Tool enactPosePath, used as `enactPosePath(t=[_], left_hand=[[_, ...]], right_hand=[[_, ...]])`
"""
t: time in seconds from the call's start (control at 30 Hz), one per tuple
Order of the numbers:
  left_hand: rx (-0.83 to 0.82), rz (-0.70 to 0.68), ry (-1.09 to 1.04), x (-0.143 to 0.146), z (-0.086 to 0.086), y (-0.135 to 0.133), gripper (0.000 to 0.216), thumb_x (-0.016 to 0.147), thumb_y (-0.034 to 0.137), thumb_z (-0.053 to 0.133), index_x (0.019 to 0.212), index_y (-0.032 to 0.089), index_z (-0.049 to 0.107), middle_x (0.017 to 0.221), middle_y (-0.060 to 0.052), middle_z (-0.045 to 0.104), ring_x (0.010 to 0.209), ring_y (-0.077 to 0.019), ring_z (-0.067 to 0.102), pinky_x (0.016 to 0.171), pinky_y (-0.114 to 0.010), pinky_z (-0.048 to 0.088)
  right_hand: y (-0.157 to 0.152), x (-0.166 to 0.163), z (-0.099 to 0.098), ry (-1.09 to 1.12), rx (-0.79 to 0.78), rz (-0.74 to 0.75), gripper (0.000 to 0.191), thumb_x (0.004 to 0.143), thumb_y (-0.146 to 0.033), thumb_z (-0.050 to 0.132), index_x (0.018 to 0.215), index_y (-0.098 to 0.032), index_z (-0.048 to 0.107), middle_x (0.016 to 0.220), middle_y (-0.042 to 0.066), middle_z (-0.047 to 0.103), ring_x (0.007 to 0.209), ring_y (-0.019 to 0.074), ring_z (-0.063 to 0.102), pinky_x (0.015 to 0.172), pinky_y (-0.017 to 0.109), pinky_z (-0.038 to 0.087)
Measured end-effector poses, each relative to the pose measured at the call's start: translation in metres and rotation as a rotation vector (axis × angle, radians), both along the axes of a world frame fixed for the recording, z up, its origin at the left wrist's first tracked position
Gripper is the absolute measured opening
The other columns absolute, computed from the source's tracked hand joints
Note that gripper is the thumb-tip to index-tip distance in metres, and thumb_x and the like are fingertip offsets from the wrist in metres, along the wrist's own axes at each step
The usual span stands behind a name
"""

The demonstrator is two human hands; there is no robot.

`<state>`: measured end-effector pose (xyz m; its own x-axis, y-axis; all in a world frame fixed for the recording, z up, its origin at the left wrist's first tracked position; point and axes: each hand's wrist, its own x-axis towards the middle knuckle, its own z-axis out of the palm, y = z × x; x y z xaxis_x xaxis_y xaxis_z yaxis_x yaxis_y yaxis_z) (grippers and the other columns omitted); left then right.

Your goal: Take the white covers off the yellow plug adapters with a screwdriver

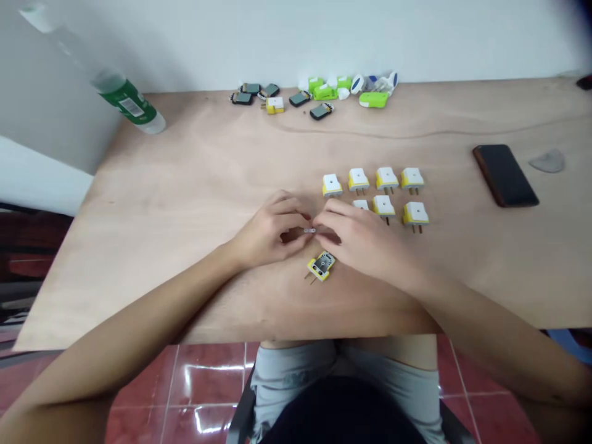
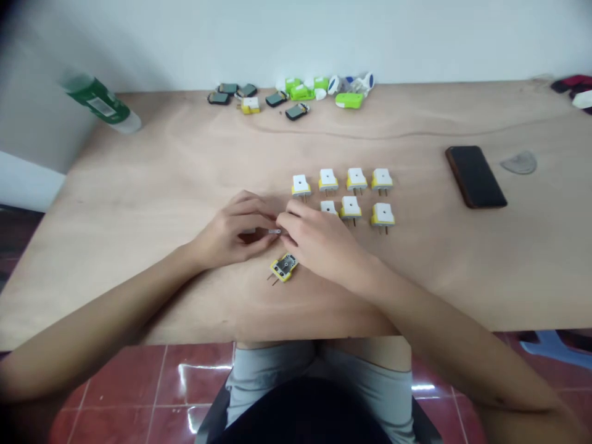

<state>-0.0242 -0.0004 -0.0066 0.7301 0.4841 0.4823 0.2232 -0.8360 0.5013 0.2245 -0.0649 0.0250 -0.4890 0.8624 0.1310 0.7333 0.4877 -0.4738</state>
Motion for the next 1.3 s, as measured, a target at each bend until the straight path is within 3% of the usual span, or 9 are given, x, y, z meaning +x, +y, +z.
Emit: enactPosePath(t=[0.17,0.4,0.63,0.77,0.9,1.03,1.17,1.3], left_hand=[[0.044,0.041,-0.03,-0.002,0.0,0.001,0.007,0.106,0.027,0.081,0.108,0.021,0.08,0.116,-0.01,0.084,0.111,-0.0265,0.074,0.102,-0.046,0.062],[0.054,0.042,-0.025,0.002,-0.001,-0.002,0.005,0.106,0.025,0.081,0.108,0.021,0.079,0.117,-0.01,0.085,0.113,-0.0261,0.074,0.103,-0.046,0.062],[0.072,0.23,-0.027,0.004,-0.002,0.003,0.011,0.107,0.034,0.079,0.104,0.023,0.082,0.117,-0.008,0.084,0.109,-0.026,0.075,0.105,-0.05,0.061],[0.059,0.319,-0.067,0.003,-0.001,0.005,0.018,0.109,0.036,0.078,0.098,0.023,0.083,0.114,-0.008,0.084,0.106,-0.0253,0.076,0.104,-0.049,0.06],[0.026,0.384,-0.114,0.001,-0.002,0.009,0.023,0.111,0.039,0.076,0.097,0.022,0.084,0.106,-0.007,0.085,0.104,-0.0248,0.077,0.104,-0.048,0.06],[0.008,0.353,-0.125,-0.001,-0.004,0.014,0.023,0.112,0.039,0.075,0.101,0.022,0.086,0.11,-0.008,0.086,0.106,-0.0252,0.078,0.105,-0.048,0.06],[-0.016,0.296,-0.066,-0.003,-0.007,0.018,0.024,0.114,0.038,0.07,0.108,0.022,0.087,0.116,-0.01,0.087,0.112,-0.0276,0.079,0.11,-0.053,0.059],[-0.022,0.262,-0.078,-0.003,-0.009,0.017,0.021,0.111,0.035,0.072,0.104,0.022,0.086,0.112,-0.009,0.087,0.109,-0.0273,0.079,0.107,-0.051,0.06]], right_hand=[[0.004,0.007,0.009,-0.026,0.047,-0.054,0.021,0.112,-0.012,0.059,0.1,-0.02,0.075,0.113,0.009,0.074,0.09,0.0224,0.066,0.08,0.039,0.045],[0.021,0.023,0.017,0.073,0.181,-0.187,0.026,0.119,-0.024,0.056,0.112,-0.017,0.08,0.109,0.011,0.082,0.096,0.0256,0.071,0.085,0.039,0.046],[0.015,0.019,0.016,-0.019,0.138,0.056,0.031,0.12,-0.03,0.062,0.097,-0.018,0.079,0.097,0.005,0.08,0.085,0.0197,0.065,0.075,0.036,0.036],[0.01,0.002,0.018,-0.118,0.081,0.122,0.025,0.12,-0.025,0.061,0.112,-0.018,0.084,0.114,0.008,0.079,0.087,0.0191,0.065,0.072,0.037,0.033],[0.009,-0.015,0.02,-0.275,0.043,0.087,0.026,0.121,-0.026,0.06,0.12,-0.016,0.084,0.123,0.011,0.079,0.092,0.0219,0.07,0.069,0.038,0.033],[0.01,-0.026,0.014,-0.317,0.049,0.0,0.033,0.122,-0.037,0.06,0.128,-0.012,0.081,0.12,0.015,0.08,0.095,0.0259,0.074,0.073,0.037,0.041],[0.013,-0.031,0.001,-0.295,0.048,0.015,0.032,0.122,-0.031,0.058,0.142,-0.013,0.075,0.131,0.015,0.079,0.1,0.0271,0.076,0.076,0.038,0.046],[0.013,-0.028,-0.007,-0.269,0.036,0.048,0.027,0.121,-0.023,0.053,0.133,-0.014,0.076,0.129,0.014,0.078,0.094,0.0244,0.072,0.074,0.038,0.044]])
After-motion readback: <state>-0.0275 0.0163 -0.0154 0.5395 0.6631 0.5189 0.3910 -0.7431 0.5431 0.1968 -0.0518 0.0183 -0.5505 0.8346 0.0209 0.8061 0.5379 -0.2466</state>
